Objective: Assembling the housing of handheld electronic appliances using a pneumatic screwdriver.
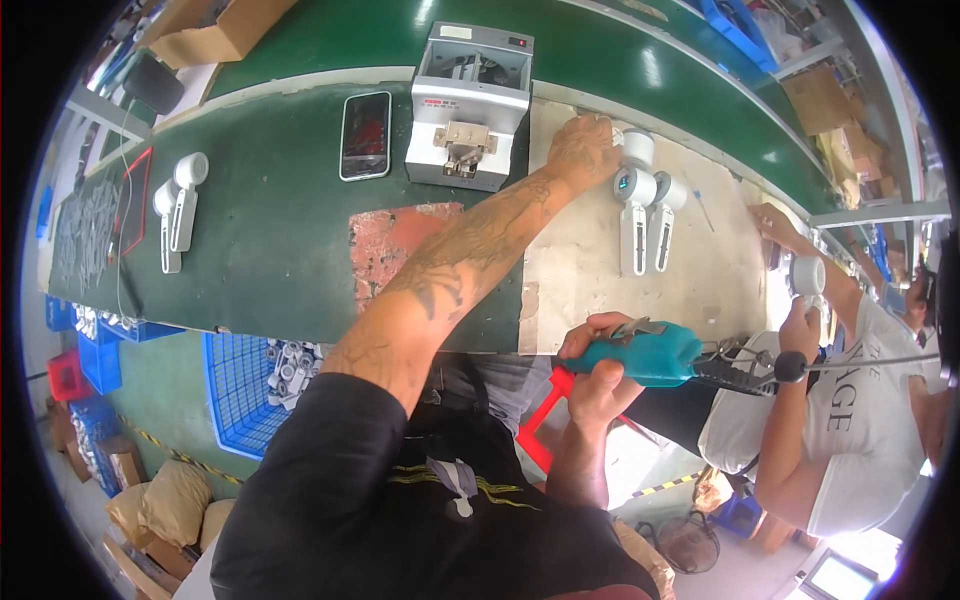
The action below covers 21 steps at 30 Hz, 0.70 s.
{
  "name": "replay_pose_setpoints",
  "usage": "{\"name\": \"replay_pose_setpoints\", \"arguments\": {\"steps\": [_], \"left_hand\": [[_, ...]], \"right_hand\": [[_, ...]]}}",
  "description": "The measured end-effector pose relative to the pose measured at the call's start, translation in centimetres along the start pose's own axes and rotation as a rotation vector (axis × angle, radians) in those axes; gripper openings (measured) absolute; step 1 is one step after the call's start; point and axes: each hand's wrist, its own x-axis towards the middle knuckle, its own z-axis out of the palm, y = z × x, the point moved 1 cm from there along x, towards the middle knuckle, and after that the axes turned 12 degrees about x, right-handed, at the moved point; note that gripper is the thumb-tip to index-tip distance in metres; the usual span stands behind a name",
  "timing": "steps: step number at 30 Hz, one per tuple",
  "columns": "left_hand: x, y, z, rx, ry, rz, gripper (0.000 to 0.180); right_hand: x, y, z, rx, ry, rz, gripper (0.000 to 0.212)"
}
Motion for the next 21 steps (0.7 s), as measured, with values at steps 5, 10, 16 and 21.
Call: {"name": "replay_pose_setpoints", "arguments": {"steps": [5, 10, 16, 21], "left_hand": [[-6.4, 2.4, -7.7, -0.105, 0.191, 0.105, 0.035], [-15.1, 0.8, -16.7, -0.31, -0.037, -0.001, 0.026], [-21.4, -5.8, -18.3, -0.167, 0.027, 0.065, 0.027], [-21.6, -8.6, -19.2, 0.031, -0.01, 0.088, 0.032]], "right_hand": [[2.0, 0.3, -0.7, -0.031, 0.015, -0.003, 0.071], [5.3, 1.4, 1.1, -0.099, -0.04, -0.021, 0.058], [6.6, 1.0, 3.7, 0.001, -0.039, 0.062, 0.071], [10.7, 0.9, 9.2, 0.273, -0.144, -0.08, 0.076]]}}
